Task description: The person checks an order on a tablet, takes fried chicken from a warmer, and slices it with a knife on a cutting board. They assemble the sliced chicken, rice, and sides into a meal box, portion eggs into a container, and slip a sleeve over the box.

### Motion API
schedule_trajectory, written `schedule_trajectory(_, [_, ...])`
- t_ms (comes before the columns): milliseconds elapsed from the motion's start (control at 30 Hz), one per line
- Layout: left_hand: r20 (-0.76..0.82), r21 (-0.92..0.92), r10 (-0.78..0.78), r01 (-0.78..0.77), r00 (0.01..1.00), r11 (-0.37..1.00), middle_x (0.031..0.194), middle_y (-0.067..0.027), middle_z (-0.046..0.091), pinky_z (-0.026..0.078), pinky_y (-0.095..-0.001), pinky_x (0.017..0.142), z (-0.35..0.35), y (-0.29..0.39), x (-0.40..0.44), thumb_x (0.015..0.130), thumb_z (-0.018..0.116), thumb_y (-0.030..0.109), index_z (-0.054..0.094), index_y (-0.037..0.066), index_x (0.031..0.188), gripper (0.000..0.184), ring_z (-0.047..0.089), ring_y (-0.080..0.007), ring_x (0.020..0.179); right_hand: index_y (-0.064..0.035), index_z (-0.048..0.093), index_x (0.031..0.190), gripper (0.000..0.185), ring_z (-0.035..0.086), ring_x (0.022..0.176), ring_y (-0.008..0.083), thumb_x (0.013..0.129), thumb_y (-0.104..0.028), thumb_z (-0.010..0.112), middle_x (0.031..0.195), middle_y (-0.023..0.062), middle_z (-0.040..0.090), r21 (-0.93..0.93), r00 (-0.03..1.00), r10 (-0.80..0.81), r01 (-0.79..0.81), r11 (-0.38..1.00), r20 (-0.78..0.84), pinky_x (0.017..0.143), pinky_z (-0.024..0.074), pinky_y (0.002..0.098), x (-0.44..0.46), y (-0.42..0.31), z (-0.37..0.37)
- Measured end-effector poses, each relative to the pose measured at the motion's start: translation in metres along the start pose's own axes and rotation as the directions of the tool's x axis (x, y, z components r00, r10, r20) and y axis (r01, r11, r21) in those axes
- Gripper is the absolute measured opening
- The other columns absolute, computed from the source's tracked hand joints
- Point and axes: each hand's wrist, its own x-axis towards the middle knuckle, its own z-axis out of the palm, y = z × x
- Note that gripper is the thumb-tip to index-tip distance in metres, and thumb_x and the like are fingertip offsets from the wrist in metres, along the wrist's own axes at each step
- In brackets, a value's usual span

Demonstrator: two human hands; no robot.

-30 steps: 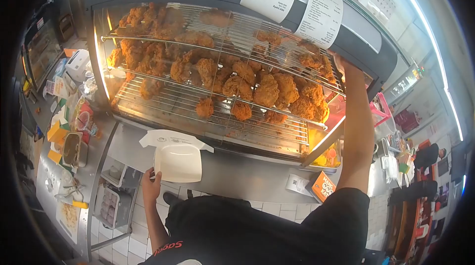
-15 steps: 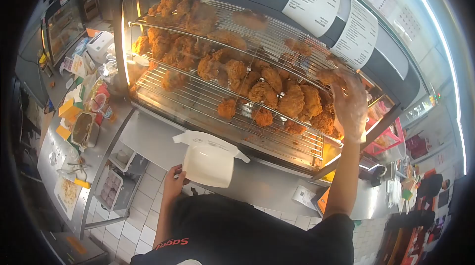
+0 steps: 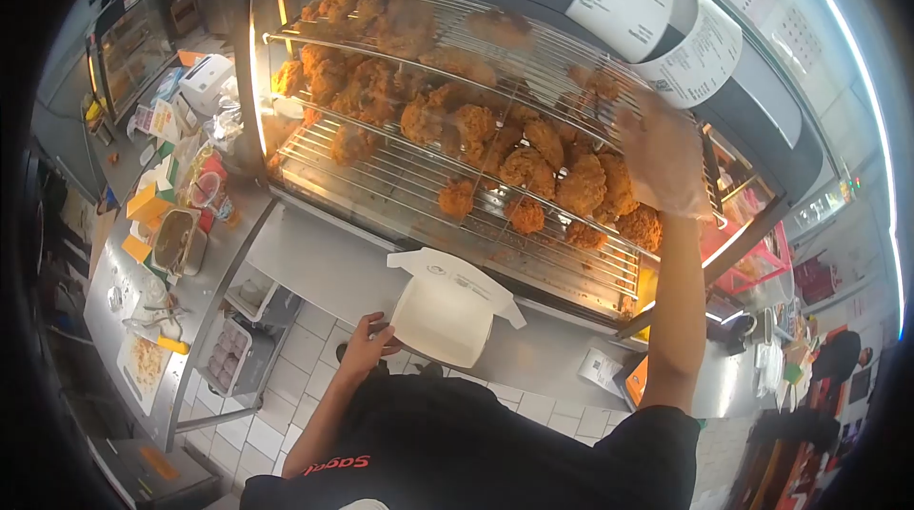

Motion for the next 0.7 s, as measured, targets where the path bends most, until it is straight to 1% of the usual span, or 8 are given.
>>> schedule_trajectory(33, [0.007, -0.029, -0.020, 0.020, 1.000, 0.999, 0.124, -0.0225, 0.052, 0.060, -0.0357, 0.080, 0.001, -0.001, -0.003, 0.093, 0.062, 0.015, 0.031, -0.006, 0.139, 0.059, 0.065, -0.0279, 0.100, -0.0044, 0.057, 0.124, 0.048, 0.058, 0.111, 0.0387, 0.093, -0.041, 0.056, 0.122, 0.0206, 0.061, -0.012, 0.972, -0.234, 0.235, 0.972, 0.009, 0.091, 0.0483, 0.0430, 0.010, -0.014, 0.003])
schedule_trajectory(67, [0.015, -0.053, -0.040, 0.041, 0.999, 0.998, 0.124, -0.0226, 0.052, 0.059, -0.0356, 0.080, 0.000, -0.001, -0.006, 0.093, 0.062, 0.015, 0.031, -0.006, 0.139, 0.060, 0.065, -0.0278, 0.101, -0.0040, 0.057, 0.126, 0.049, 0.057, 0.114, 0.0384, 0.094, -0.041, 0.055, 0.126, 0.0199, 0.060, -0.020, 0.892, -0.451, 0.452, 0.892, 0.019, 0.093, 0.0475, 0.0428, 0.024, -0.022, 0.007])
schedule_trajectory(167, [0.031, -0.055, -0.045, 0.047, 0.999, 0.997, 0.129, -0.0259, 0.048, 0.058, -0.0389, 0.087, 0.003, 0.001, -0.015, 0.095, 0.059, 0.015, 0.028, -0.007, 0.141, 0.059, 0.063, -0.0308, 0.105, -0.0037, 0.058, 0.126, 0.045, 0.055, 0.118, 0.0367, 0.092, -0.034, 0.055, 0.130, 0.0171, 0.059, 0.085, 0.900, -0.424, 0.432, 0.898, -0.096, 0.097, 0.0460, 0.0430, 0.095, -0.018, 0.076])
schedule_trajectory(300, [0.028, -0.075, -0.033, 0.035, 0.999, 0.997, 0.130, -0.0256, 0.048, 0.058, -0.0379, 0.088, 0.004, -0.006, -0.018, 0.095, 0.060, 0.016, 0.029, -0.007, 0.141, 0.060, 0.063, -0.0306, 0.106, -0.0042, 0.058, 0.123, 0.042, 0.056, 0.117, 0.0362, 0.091, -0.031, 0.058, 0.127, 0.0168, 0.060, 0.111, 0.940, -0.316, 0.303, 0.946, 0.126, 0.096, 0.0464, 0.0426, 0.149, -0.022, 0.108])
schedule_trajectory(367, [0.023, -0.038, -0.006, 0.007, 1.000, 0.999, 0.124, -0.0213, 0.053, 0.059, -0.0356, 0.082, 0.002, -0.007, -0.020, 0.093, 0.064, 0.017, 0.031, -0.007, 0.140, 0.063, 0.064, -0.0272, 0.102, -0.0045, 0.059, 0.122, 0.041, 0.057, 0.116, 0.0359, 0.090, -0.030, 0.059, 0.126, 0.0167, 0.060, 0.117, 0.941, -0.293, 0.276, 0.954, 0.169, 0.095, 0.0466, 0.0424, 0.155, -0.019, 0.111])
schedule_trajectory(433, [0.024, -0.041, -0.002, 0.003, 1.000, 0.999, 0.124, -0.0212, 0.053, 0.059, -0.0351, 0.081, -0.002, -0.004, -0.022, 0.092, 0.064, 0.018, 0.031, -0.007, 0.140, 0.063, 0.065, -0.0267, 0.101, -0.0047, 0.059, 0.121, 0.040, 0.057, 0.115, 0.0357, 0.089, -0.028, 0.061, 0.124, 0.0165, 0.061, 0.121, 0.947, -0.267, 0.248, 0.961, 0.177, 0.095, 0.0468, 0.0422, 0.154, -0.016, 0.108])
schedule_trajectory(567, [0.067, 0.033, -0.047, 0.045, 0.997, 0.998, 0.122, -0.0210, 0.054, 0.059, -0.0333, 0.081, -0.006, 0.002, -0.019, 0.092, 0.065, 0.020, 0.033, -0.008, 0.138, 0.062, 0.066, -0.0250, 0.097, -0.0052, 0.060, 0.119, 0.038, 0.058, 0.113, 0.0351, 0.087, -0.025, 0.064, 0.122, 0.0162, 0.062, 0.110, 0.967, -0.218, 0.204, 0.973, 0.130, 0.094, 0.0472, 0.0419, 0.146, -0.018, 0.093])
schedule_trajectory(700, [0.159, 0.134, -0.016, -0.006, 0.987, 0.991, 0.120, -0.0216, 0.055, 0.059, -0.0329, 0.081, -0.004, 0.003, -0.002, 0.092, 0.066, 0.021, 0.036, -0.008, 0.137, 0.061, 0.066, -0.0247, 0.096, -0.0057, 0.060, 0.117, 0.036, 0.059, 0.111, 0.0346, 0.085, -0.023, 0.066, 0.119, 0.0159, 0.063, 0.127, 0.989, -0.132, 0.123, 0.984, 0.061, 0.093, 0.0476, 0.0415, 0.108, -0.020, 0.061])
